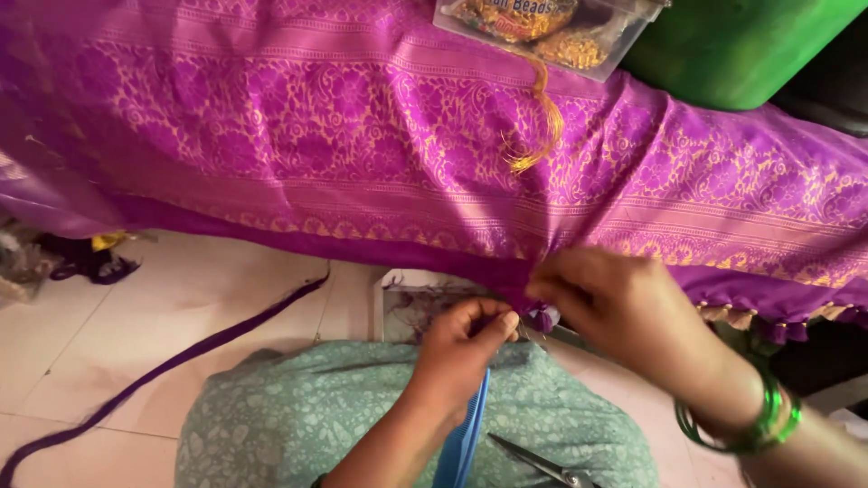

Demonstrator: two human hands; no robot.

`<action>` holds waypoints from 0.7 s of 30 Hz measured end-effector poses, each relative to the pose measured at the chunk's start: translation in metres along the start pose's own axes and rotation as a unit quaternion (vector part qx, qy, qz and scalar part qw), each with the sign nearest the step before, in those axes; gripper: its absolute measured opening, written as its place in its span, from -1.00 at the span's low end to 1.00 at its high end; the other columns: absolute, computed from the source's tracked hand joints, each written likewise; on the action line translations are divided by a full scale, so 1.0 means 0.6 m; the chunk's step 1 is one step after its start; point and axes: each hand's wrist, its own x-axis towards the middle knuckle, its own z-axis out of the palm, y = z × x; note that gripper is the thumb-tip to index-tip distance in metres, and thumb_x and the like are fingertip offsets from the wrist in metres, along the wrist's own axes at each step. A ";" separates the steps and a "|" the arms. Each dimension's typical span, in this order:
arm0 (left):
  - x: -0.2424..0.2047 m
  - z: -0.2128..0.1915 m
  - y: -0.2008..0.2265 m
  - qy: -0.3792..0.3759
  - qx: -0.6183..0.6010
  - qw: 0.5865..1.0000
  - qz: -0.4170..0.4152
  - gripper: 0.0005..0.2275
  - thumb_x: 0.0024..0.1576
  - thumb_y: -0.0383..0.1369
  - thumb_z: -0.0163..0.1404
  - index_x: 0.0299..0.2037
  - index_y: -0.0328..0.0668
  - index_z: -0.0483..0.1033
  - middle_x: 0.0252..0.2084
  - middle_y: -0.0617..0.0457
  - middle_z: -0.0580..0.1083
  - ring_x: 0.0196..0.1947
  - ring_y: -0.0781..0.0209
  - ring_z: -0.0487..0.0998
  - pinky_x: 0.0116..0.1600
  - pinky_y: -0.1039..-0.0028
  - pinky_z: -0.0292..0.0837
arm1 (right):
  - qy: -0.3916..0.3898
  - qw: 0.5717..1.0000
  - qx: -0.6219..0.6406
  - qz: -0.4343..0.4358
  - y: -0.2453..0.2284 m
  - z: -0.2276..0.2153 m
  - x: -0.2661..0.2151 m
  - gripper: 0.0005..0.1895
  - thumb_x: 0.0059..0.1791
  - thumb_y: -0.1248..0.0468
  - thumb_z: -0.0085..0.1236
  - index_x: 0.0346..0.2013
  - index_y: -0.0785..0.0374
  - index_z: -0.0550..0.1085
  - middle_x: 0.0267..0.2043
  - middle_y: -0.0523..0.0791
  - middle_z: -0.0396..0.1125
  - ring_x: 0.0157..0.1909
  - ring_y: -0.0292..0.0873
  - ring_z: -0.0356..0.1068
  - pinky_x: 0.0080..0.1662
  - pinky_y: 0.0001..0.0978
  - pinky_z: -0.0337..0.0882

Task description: Sewing tassels onto the edge of a purple fabric sari.

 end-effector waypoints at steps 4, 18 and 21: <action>-0.003 0.008 -0.030 -0.053 -0.152 0.986 -0.034 -0.90 0.19 -0.42 0.08 -0.16 -0.27 0.58 -0.29 0.13 0.55 -0.23 0.39 0.51 -0.03 0.54 0.39 | -0.171 0.932 0.165 0.272 0.001 0.035 -0.039 -0.60 -0.14 0.23 0.33 -0.01 0.10 0.50 -0.36 -0.19 0.59 -0.46 -0.26 0.61 -0.39 -0.42 0.57; -0.024 -0.002 0.039 0.033 0.033 0.993 0.110 -0.90 0.07 -0.45 0.20 -0.25 -0.28 0.65 -0.33 0.09 0.58 -0.27 0.30 0.57 -0.12 0.47 0.47 | -0.079 0.985 0.009 -0.153 0.000 -0.012 -0.044 -0.81 -0.18 0.43 0.19 -0.28 0.26 0.51 -0.34 -0.07 0.35 -0.29 0.02 0.45 -0.25 -0.17 0.45; -0.030 -0.001 0.047 0.071 0.188 0.948 0.248 -0.90 0.03 -0.45 0.23 -0.31 -0.29 0.63 -0.34 0.05 0.57 -0.26 0.19 0.56 -0.13 0.43 0.47 | -0.067 0.971 -0.024 -0.227 -0.027 -0.029 0.017 -0.78 -0.22 0.38 0.16 -0.28 0.26 0.48 -0.32 -0.06 0.30 -0.30 0.04 0.44 -0.28 -0.16 0.45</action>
